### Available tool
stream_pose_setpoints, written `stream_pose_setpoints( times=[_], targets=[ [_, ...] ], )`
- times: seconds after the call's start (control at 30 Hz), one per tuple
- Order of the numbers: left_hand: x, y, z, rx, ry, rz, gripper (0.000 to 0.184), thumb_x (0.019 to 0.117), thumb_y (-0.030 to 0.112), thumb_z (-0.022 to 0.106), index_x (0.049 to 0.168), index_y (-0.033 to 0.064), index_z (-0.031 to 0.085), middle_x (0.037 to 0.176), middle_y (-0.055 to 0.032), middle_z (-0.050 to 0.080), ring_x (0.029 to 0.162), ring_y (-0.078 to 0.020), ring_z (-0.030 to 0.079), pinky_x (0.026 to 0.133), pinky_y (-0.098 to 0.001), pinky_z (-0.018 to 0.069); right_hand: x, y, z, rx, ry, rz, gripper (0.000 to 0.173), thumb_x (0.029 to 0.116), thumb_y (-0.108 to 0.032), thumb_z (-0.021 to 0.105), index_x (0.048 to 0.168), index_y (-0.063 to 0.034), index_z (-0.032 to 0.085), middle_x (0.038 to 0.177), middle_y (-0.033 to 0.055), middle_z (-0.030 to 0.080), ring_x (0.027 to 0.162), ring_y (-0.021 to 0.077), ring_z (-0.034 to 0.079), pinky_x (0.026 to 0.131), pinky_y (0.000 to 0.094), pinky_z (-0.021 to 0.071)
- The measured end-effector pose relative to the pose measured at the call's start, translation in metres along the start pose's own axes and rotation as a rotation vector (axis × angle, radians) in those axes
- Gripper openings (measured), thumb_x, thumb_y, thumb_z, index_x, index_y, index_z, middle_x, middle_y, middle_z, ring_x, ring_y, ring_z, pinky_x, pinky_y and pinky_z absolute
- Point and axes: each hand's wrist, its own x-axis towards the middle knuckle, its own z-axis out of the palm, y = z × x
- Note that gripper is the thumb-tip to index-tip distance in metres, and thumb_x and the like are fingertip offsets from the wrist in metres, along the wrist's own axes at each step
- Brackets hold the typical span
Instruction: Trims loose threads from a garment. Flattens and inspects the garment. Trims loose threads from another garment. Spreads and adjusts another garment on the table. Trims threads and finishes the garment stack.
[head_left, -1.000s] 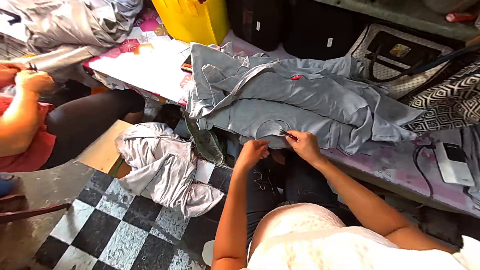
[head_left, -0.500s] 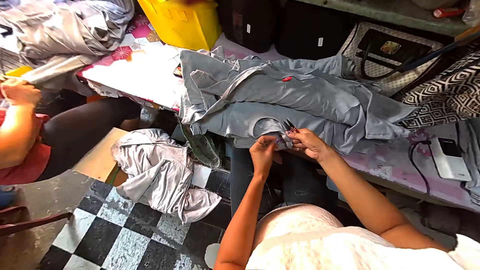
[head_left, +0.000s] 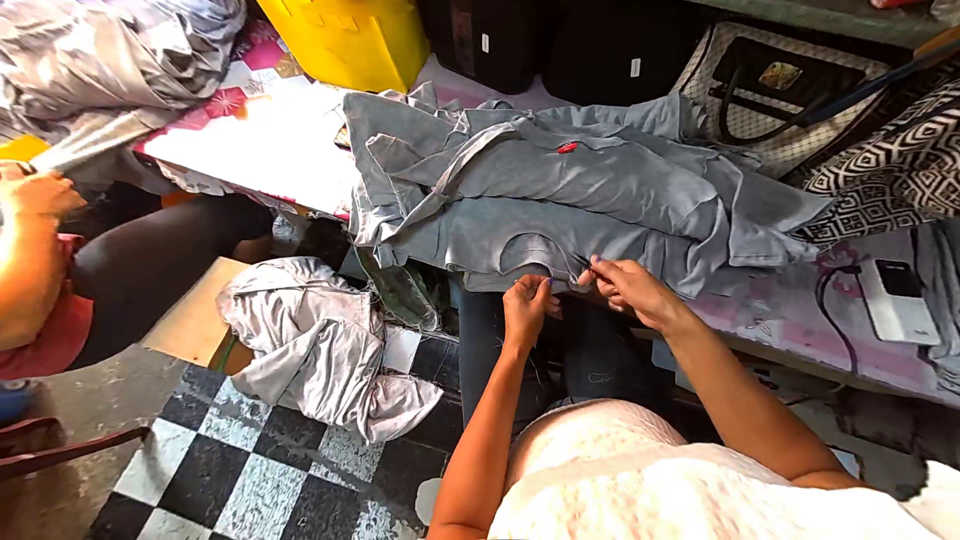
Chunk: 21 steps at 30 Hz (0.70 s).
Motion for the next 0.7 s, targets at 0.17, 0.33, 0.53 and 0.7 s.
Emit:
stream_pose_setpoints(
  times=[0.17,0.33,0.53,0.7],
  targets=[
    [-0.005,-0.001,0.001,-0.083,-0.008,-0.023,0.012,0.1014,0.003,0.057,0.098,-0.0062,0.064,0.072,-0.0046,0.070,0.060,-0.0119,0.070,0.063,-0.0293,0.0625,-0.004,0.007,0.011,-0.180,-0.068,0.126,0.043,0.1119,-0.035,0.042,0.099,-0.0053,0.069,0.058,-0.0096,0.038,0.046,0.0017,0.032,0.046,0.0198,0.0295],
    [-0.003,-0.001,0.003,-0.088,-0.011,-0.020,0.012,0.1015,0.003,0.056,0.099,-0.0066,0.063,0.073,-0.0047,0.070,0.061,-0.0116,0.070,0.064,-0.0289,0.0624,0.013,0.006,0.022,-0.141,-0.035,0.160,0.045,0.1128,-0.035,0.039,0.097,-0.0039,0.067,0.057,-0.0090,0.038,0.045,0.0021,0.032,0.046,0.0197,0.0300],
    [-0.002,-0.006,0.002,-0.066,-0.016,0.000,0.013,0.1017,0.003,0.056,0.100,-0.0073,0.064,0.074,-0.0061,0.071,0.063,-0.0121,0.070,0.065,-0.0298,0.0628,0.023,0.013,0.028,-0.078,-0.016,0.135,0.039,0.1121,-0.029,0.043,0.093,-0.0043,0.066,0.056,-0.0091,0.037,0.044,0.0016,0.032,0.044,0.0187,0.0291],
    [-0.014,-0.008,-0.029,0.098,0.089,-0.013,0.019,0.1028,0.007,0.057,0.106,-0.0099,0.064,0.081,-0.0103,0.072,0.067,-0.0141,0.072,0.068,-0.0324,0.0631,0.011,0.018,0.022,-0.266,0.098,-0.096,0.040,0.1119,-0.029,0.042,0.097,-0.0039,0.071,0.062,-0.0070,0.044,0.051,0.0024,0.038,0.053,0.0217,0.0362]
  ],
)
